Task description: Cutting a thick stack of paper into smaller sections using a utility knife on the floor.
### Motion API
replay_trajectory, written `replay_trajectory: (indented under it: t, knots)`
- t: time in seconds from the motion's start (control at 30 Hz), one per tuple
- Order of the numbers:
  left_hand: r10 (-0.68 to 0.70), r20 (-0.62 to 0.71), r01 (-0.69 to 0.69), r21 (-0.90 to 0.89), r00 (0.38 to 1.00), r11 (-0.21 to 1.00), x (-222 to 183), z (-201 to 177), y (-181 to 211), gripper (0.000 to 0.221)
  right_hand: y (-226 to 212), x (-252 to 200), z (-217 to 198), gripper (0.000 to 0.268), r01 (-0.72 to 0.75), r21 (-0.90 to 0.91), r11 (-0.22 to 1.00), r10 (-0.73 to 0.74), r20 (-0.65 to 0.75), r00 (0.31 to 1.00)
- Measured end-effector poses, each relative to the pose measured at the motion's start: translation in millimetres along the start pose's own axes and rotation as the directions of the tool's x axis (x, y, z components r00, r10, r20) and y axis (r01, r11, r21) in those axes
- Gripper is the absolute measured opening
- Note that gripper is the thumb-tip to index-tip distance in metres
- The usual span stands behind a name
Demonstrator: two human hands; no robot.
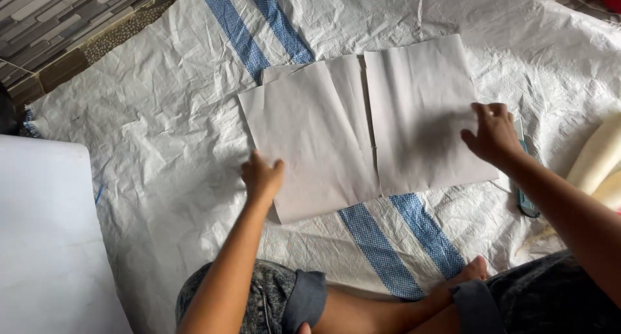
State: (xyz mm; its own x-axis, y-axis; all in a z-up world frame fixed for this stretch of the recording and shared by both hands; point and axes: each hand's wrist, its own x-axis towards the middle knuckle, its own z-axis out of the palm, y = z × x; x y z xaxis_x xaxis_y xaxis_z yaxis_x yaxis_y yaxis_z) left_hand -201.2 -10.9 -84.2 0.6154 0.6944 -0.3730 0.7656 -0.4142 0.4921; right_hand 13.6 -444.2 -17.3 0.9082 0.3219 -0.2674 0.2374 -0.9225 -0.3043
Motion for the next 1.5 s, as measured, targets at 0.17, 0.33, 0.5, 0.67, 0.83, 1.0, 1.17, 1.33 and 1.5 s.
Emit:
replay_trajectory:
  t: [0.17, 0.33, 0.5, 0.67, 0.83, 1.0, 1.17, 1.33, 1.5]
  knots:
    - [-0.113, -0.206, 0.041, -0.325, 0.972, 0.945, 36, -5, -2, 0.054, 46, 21, 22, 0.071, -0.153, 0.106, 0.982, 0.156, -0.017, 0.988]
    - [-0.031, -0.328, -0.116, -0.419, 0.944, 0.901, 53, 0, 6, 0.016, 59, 31, 35, 0.047, -0.195, 0.239, 0.951, 0.221, -0.087, 0.971]
    - [0.006, -0.234, -0.122, -0.484, 0.972, 0.867, 46, -3, 45, 0.017, 60, 31, 28, 0.045, -0.174, 0.273, 0.946, 0.199, -0.066, 0.978]
    - [0.023, -0.293, -0.136, -0.372, 0.956, 0.918, 61, 16, 57, 0.018, 39, 22, 18, 0.056, -0.176, 0.269, 0.947, 0.203, -0.074, 0.976]
    - [-0.110, -0.197, 0.075, -0.180, 0.974, 0.981, 48, 10, 48, 0.090, -34, -12, 22, 0.070, 0.533, -0.132, 0.836, -0.542, -0.354, 0.762]
    - [-0.148, 0.093, 0.174, -0.442, 0.985, 0.880, -6, -41, 70, 0.092, -49, -20, 64, 0.076, 0.472, -0.126, 0.872, -0.483, -0.073, 0.873]
    - [-0.013, 0.525, 0.374, -0.588, 0.851, 0.717, -25, -31, 51, 0.072, -42, -25, 70, 0.071, 0.483, -0.242, 0.842, -0.500, -0.013, 0.866]
    - [0.059, 0.590, 0.395, -0.608, 0.805, 0.689, -26, -27, 44, 0.054, -72, -64, 58, 0.107, 0.681, -0.167, 0.713, -0.663, 0.157, 0.732]
    - [0.029, 0.598, 0.447, -0.631, 0.801, 0.634, -16, -24, 40, 0.049, -47, -61, 83, 0.095, 0.684, -0.239, 0.689, -0.681, 0.106, 0.724]
